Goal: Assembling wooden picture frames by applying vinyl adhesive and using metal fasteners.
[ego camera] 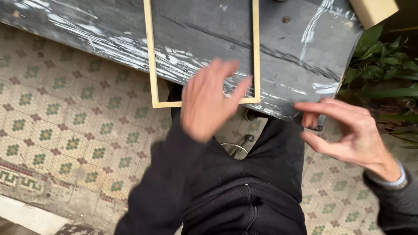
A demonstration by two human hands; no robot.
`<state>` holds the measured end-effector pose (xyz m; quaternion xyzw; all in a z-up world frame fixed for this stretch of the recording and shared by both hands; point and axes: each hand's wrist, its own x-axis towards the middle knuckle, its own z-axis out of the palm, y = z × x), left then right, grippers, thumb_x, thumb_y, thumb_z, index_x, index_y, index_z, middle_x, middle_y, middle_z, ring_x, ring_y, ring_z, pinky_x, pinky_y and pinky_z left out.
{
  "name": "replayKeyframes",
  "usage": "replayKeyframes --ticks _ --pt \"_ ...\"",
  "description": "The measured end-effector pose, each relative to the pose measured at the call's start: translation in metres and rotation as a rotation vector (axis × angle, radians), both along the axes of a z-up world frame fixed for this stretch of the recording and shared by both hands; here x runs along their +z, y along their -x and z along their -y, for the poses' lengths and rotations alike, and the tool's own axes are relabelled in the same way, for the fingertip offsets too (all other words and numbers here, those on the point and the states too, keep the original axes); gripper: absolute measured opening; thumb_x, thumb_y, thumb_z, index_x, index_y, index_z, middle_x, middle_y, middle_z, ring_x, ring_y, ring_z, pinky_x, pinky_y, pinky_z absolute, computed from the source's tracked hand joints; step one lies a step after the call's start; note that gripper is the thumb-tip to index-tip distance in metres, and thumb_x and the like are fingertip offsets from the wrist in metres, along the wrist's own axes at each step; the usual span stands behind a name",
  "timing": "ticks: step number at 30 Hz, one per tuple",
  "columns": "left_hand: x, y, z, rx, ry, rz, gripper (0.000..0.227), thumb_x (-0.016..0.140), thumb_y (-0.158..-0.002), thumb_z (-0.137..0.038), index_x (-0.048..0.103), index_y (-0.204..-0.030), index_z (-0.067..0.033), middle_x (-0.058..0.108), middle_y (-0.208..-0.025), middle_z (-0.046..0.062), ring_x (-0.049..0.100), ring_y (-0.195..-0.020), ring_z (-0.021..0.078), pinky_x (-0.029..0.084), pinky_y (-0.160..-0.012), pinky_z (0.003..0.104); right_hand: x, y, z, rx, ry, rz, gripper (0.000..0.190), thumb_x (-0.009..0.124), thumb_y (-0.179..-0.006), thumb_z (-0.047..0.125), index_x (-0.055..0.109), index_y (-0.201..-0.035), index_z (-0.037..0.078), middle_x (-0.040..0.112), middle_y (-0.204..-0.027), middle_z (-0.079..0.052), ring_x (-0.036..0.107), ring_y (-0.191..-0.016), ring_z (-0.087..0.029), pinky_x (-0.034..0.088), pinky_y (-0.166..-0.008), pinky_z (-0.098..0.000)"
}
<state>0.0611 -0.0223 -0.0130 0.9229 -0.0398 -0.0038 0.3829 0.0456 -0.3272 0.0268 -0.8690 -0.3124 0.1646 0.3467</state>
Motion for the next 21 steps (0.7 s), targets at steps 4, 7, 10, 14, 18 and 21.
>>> replayKeyframes --ticks 4,7,10,14,18,21 --pt "-0.050 -0.092 0.027 0.117 -0.051 -0.001 0.071 0.073 -0.084 -0.056 0.060 -0.127 -0.0008 0.069 -0.106 0.017 0.069 -0.090 0.0329 0.056 -0.074 0.050 0.006 0.025 -0.004 -0.265 -0.523 -0.451 0.053 0.076 -0.087 0.005 0.063 -0.138 -0.002 0.071 -0.104 -0.007 0.067 -0.097 -0.014 0.056 -0.095 -0.0326" --pt "-0.087 -0.133 0.044 0.170 -0.090 0.016 0.068 0.071 -0.081 -0.044 0.056 -0.130 0.0002 0.070 -0.107 0.018 0.072 -0.090 0.0353 0.059 -0.074 0.048 0.007 0.029 -0.006 -0.272 -0.542 -0.490 0.050 0.076 -0.085 0.000 0.065 -0.134 -0.007 0.071 -0.104 -0.011 0.065 -0.096 -0.017 0.055 -0.092 -0.0352" --pt "-0.057 -0.085 0.026 0.110 -0.101 0.015 0.058 0.068 -0.085 -0.026 0.054 -0.136 -0.0004 0.071 -0.097 0.018 0.072 -0.084 0.0353 0.059 -0.073 0.048 0.016 0.041 -0.003 -0.267 -0.508 -0.487 0.047 0.077 -0.084 -0.001 0.067 -0.130 -0.007 0.070 -0.102 -0.010 0.065 -0.095 -0.018 0.055 -0.091 -0.0357" --pt "0.043 0.021 -0.035 -0.112 -0.145 0.245 0.052 0.068 -0.085 -0.015 0.052 -0.133 -0.0010 0.069 -0.103 0.016 0.068 -0.072 0.0319 0.056 -0.061 0.042 0.016 0.046 0.008 -0.283 -0.651 -0.573 0.048 0.077 -0.086 -0.001 0.065 -0.132 -0.008 0.068 -0.101 -0.010 0.064 -0.096 -0.018 0.055 -0.092 -0.0357" --pt "0.063 0.080 -0.070 -0.187 -0.392 0.012 0.040 0.066 -0.084 -0.008 0.057 -0.123 -0.0035 0.059 -0.092 0.011 0.060 -0.072 0.0279 0.049 -0.059 0.040 0.005 0.052 0.002 -0.305 -0.661 -0.685 0.048 0.074 -0.088 0.001 0.064 -0.134 -0.008 0.067 -0.099 -0.009 0.064 -0.095 -0.019 0.055 -0.091 -0.0360" --pt "0.065 0.092 -0.083 -0.239 -0.582 -0.022 0.039 0.068 -0.081 -0.009 0.059 -0.118 -0.0060 0.053 -0.091 0.008 0.055 -0.080 0.0250 0.045 -0.067 0.039 -0.004 0.058 -0.014 -0.300 -0.683 -0.781 0.052 0.075 -0.091 0.006 0.061 -0.139 -0.009 0.065 -0.098 -0.010 0.062 -0.097 -0.019 0.054 -0.090 -0.0343"
